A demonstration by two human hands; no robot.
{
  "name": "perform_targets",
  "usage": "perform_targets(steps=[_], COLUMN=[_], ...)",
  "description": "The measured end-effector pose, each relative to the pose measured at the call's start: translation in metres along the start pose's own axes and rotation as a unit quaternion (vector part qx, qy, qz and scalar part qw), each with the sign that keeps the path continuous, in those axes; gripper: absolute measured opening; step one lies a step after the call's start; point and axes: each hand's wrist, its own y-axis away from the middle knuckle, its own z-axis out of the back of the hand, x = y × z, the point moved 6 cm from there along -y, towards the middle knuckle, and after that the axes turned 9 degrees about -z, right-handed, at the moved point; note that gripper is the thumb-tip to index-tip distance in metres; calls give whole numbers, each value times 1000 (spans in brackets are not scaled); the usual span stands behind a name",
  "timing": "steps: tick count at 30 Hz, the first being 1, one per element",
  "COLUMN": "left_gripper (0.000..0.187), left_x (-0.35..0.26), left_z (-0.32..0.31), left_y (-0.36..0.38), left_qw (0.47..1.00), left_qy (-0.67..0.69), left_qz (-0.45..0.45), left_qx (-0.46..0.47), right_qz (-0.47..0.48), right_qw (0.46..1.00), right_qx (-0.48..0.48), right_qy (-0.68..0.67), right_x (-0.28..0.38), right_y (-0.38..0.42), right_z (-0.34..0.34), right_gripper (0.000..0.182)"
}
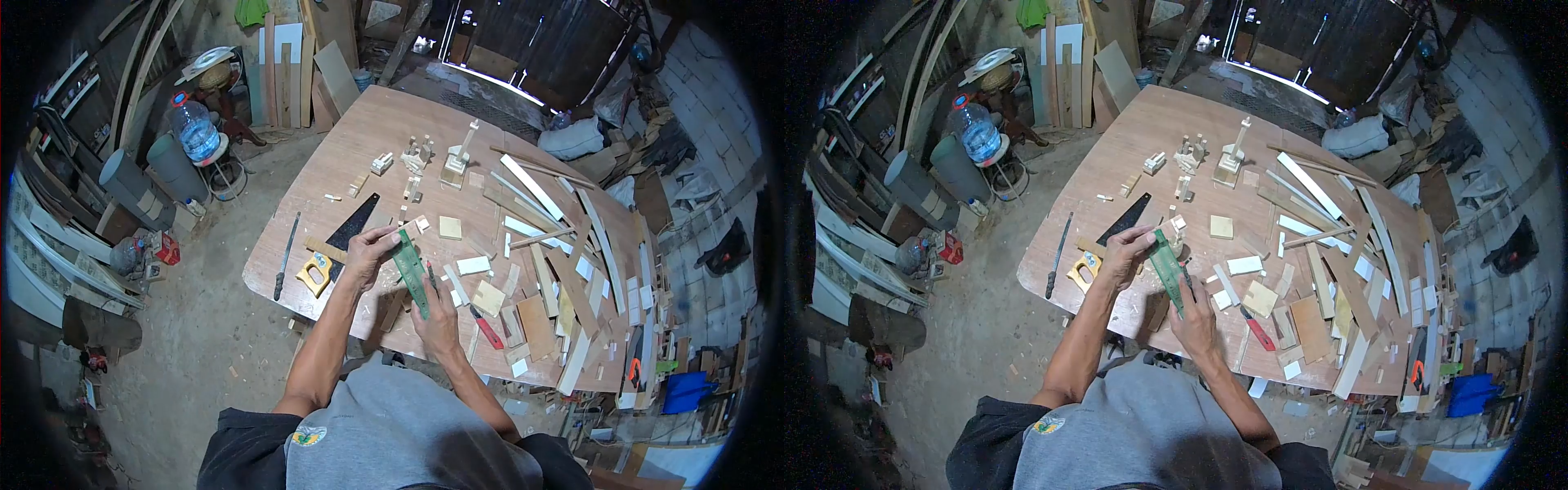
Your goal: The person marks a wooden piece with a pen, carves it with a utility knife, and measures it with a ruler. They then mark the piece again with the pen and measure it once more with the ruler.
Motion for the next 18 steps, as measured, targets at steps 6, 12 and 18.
perform_targets(steps=[6, 12, 18], left_gripper=[38, 34, 29], left_x=[-4, -2, -6], left_z=[-2, -2, -4], left_y=[0, -1, -1], left_qw=[999, 999, 999], left_qy=[-48, -52, -45], left_qz=[-12, -7, -23], left_qx=[9, 10, 11], right_qz=[4, -7, -8], right_qw=[1000, 1000, 1000], right_qx=[16, 19, 25], right_qy=[16, 10, 3], right_x=[1, 2, 8], right_y=[-2, -2, -4], right_z=[0, -3, -1], right_gripper=[60, 60, 61])
